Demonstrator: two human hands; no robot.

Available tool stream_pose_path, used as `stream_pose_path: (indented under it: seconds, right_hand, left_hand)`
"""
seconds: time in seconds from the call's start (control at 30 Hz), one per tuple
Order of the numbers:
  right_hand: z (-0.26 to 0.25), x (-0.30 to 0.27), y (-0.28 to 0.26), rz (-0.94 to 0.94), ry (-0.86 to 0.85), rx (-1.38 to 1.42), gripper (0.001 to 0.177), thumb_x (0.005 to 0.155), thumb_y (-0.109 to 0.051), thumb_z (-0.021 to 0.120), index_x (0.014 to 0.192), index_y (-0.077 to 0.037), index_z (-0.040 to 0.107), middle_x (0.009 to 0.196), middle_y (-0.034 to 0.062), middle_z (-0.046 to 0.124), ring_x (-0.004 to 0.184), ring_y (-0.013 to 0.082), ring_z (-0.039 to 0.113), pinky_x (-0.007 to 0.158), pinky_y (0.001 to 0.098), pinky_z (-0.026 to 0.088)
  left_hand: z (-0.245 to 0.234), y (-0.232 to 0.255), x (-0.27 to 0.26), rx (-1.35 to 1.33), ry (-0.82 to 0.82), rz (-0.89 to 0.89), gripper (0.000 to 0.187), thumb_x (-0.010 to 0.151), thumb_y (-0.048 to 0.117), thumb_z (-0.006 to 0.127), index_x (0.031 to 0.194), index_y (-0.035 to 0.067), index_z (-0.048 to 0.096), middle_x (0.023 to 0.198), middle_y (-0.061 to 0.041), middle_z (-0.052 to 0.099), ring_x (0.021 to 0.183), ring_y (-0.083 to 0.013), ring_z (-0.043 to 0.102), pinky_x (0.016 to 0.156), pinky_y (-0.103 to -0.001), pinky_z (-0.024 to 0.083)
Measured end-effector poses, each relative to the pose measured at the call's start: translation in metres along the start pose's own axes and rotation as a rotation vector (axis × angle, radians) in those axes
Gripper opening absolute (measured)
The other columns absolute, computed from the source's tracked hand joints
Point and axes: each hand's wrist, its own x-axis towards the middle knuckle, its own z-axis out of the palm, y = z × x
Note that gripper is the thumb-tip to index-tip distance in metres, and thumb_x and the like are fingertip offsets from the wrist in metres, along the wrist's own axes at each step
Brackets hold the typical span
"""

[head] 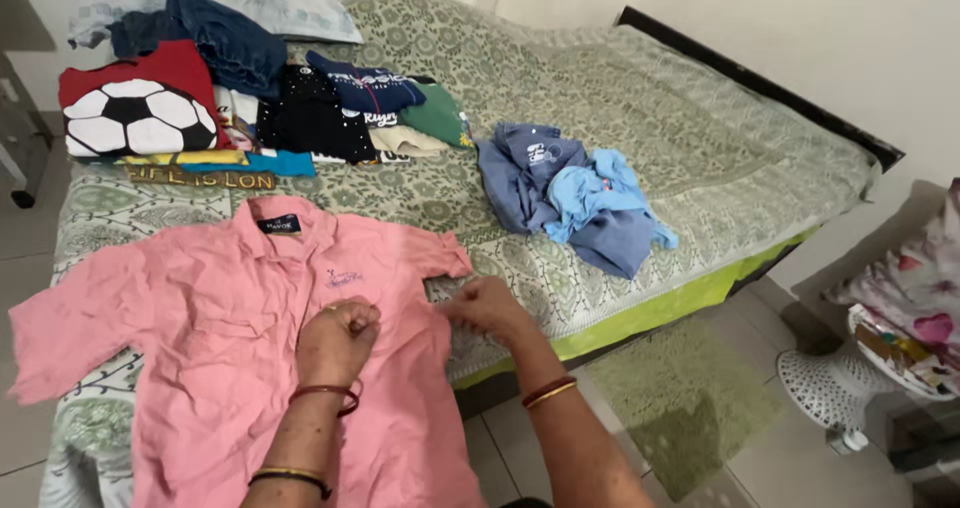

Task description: The person folds a red t-shirt with a soccer ball graphic and places it on a stack. Then the person picks up a pink shirt, lays it flat, and begins buttoning it while smoothing the fabric.

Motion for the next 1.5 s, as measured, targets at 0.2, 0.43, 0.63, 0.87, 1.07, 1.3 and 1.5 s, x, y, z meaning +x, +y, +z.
stream_pose_path:
  seconds: [0.2, 0.43, 0.63, 0.87, 1.07, 1.3, 1.5]
  right_hand:
    - [0.022, 0.049, 0.047, 0.022, 0.462, 0.474, 0.02, 0.09, -0.02, 0.073, 0.097, -0.002, 0.074, 0.08, 0.0019, 0.069, 0.067, 0.0108, 0.06, 0.06, 0.0282, 0.049]
    - [0.024, 0.144, 0.076, 0.129, 0.276, 0.769, 0.029, 0.092, -0.024, 0.075, 0.098, 0.004, 0.072, 0.08, 0.0101, 0.065, 0.065, 0.0222, 0.056, 0.054, 0.0353, 0.046]
    - [-0.002, 0.186, 0.063, 0.336, -0.044, 0.694, 0.022, 0.086, -0.017, 0.08, 0.102, -0.003, 0.075, 0.101, 0.009, 0.077, 0.087, 0.0208, 0.072, 0.074, 0.0353, 0.06]
    - [0.015, 0.195, 0.087, 0.062, 0.082, 1.016, 0.029, 0.1, -0.022, 0.075, 0.112, 0.003, 0.065, 0.101, 0.0118, 0.071, 0.086, 0.024, 0.067, 0.075, 0.0407, 0.059]
    - [-0.005, 0.158, 0.051, 0.295, 0.049, 1.218, 0.043, 0.098, -0.045, 0.054, 0.108, -0.005, 0.061, 0.102, 0.0153, 0.074, 0.087, 0.0278, 0.075, 0.074, 0.0414, 0.064]
    - [-0.012, 0.137, 0.085, 0.178, -0.192, 0.948, 0.025, 0.103, -0.018, 0.066, 0.119, 0.002, 0.066, 0.116, 0.0196, 0.069, 0.092, 0.0256, 0.072, 0.072, 0.0317, 0.058]
    - [-0.014, 0.129, 0.096, 0.095, -0.272, 1.166, 0.026, 0.088, 0.006, 0.055, 0.114, 0.006, 0.059, 0.107, 0.0161, 0.071, 0.089, 0.0246, 0.074, 0.082, 0.036, 0.063]
  left_hand:
    - [0.0, -0.002, 0.003, -0.054, -0.045, -0.084, 0.014, 0.077, 0.007, 0.076, 0.09, 0.012, 0.077, 0.082, -0.006, 0.075, 0.071, -0.0187, 0.072, 0.069, -0.032, 0.056]
    - [-0.011, 0.014, 0.002, 0.001, -0.023, 0.046, 0.001, 0.077, 0.009, 0.07, 0.077, 0.008, 0.071, 0.075, -0.014, 0.068, 0.065, -0.0283, 0.066, 0.062, -0.038, 0.053]
    - [-0.013, 0.016, 0.004, 0.042, -0.064, 0.038, 0.016, 0.082, 0.017, 0.073, 0.073, 0.005, 0.068, 0.069, -0.018, 0.064, 0.062, -0.0315, 0.063, 0.059, -0.041, 0.05]
    - [-0.011, 0.015, 0.003, -0.042, -0.023, -0.029, 0.011, 0.072, 0.008, 0.077, 0.082, 0.008, 0.075, 0.072, -0.01, 0.071, 0.063, -0.0268, 0.071, 0.06, -0.038, 0.056]
    - [-0.012, 0.016, 0.006, 0.08, -0.03, 0.037, 0.01, 0.074, 0.01, 0.077, 0.083, 0.008, 0.076, 0.074, -0.011, 0.073, 0.069, -0.0281, 0.07, 0.064, -0.039, 0.055]
    - [-0.011, 0.013, 0.004, 0.072, -0.035, 0.046, 0.011, 0.073, 0.01, 0.078, 0.084, 0.007, 0.075, 0.077, -0.012, 0.072, 0.071, -0.0301, 0.07, 0.065, -0.04, 0.055]
    - [-0.01, 0.015, 0.006, 0.056, -0.007, 0.068, 0.012, 0.073, 0.01, 0.079, 0.084, 0.007, 0.075, 0.076, -0.012, 0.072, 0.071, -0.0297, 0.071, 0.065, -0.039, 0.056]
